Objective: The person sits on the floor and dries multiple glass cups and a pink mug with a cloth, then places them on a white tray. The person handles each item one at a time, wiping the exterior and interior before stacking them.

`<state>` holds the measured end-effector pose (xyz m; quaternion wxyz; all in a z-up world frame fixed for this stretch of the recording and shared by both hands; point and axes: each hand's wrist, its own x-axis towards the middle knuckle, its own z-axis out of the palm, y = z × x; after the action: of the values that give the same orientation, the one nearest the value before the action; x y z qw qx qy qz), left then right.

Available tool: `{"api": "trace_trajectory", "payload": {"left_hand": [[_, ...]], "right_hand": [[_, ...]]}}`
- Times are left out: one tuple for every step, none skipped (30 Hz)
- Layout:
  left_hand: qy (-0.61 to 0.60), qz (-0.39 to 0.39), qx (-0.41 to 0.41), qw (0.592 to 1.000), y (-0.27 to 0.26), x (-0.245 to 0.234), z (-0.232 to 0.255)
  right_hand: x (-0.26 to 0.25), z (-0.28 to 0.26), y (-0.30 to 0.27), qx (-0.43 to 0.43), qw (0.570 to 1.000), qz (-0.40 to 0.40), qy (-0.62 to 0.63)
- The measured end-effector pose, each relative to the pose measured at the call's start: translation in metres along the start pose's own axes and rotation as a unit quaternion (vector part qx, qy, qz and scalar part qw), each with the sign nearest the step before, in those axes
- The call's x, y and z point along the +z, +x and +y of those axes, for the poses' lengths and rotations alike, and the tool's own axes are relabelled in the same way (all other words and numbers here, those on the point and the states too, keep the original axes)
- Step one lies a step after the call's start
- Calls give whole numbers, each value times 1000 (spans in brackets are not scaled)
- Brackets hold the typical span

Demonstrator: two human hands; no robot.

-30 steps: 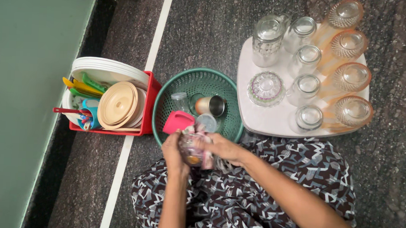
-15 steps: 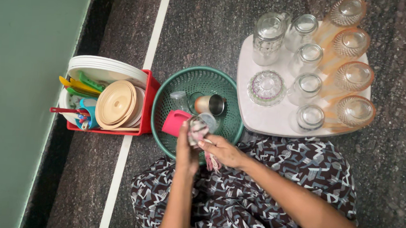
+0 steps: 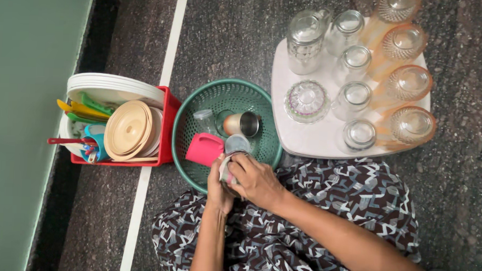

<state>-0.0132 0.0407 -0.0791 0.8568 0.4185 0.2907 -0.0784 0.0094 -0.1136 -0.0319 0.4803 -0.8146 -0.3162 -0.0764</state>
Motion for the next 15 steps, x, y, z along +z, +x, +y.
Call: {"api": "trace_trajectory", "payload": {"left_hand": [[19,10,21,1000,1,1,0],[38,21,43,998,0,3,1],[87,18,87,992,0,4,2],[134,14,130,982,0,7,3],[181,11,173,968,-2,10,4],[219,16,206,954,-3,13,5],[256,20,240,936,-5,16,5],[294,26,272,916,-8,19,6],[337,20,306,890,-12,20,7],[378,13,339,861,-15,21,7],[419,6,371,829,-17,23,7],[387,3,377,841,-16,26,7],[355,0,382,853,-15,28,5],[323,-1,388,863,-14,30,4],[283,9,330,901,-11,31,1]], "right_hand": [[0,0,2,6,1000,-1,-17],[2,0,4,12,999,-2,-33],[3,1,6,21,999,0,-37],[4,2,6,30,999,2,-42],[5,5,7,40,998,3,-46],[7,10,7,68,997,-4,-33],[8,16,9,97,995,-10,-20],[11,22,9,126,992,-16,-5],[12,30,9,146,988,-38,37],[13,38,8,166,981,-59,79],[15,45,6,186,972,-79,121],[16,49,5,221,938,-88,253],[18,51,4,251,885,-95,381],[19,51,2,275,814,-102,501],[20,48,1,279,801,-54,527]]}}
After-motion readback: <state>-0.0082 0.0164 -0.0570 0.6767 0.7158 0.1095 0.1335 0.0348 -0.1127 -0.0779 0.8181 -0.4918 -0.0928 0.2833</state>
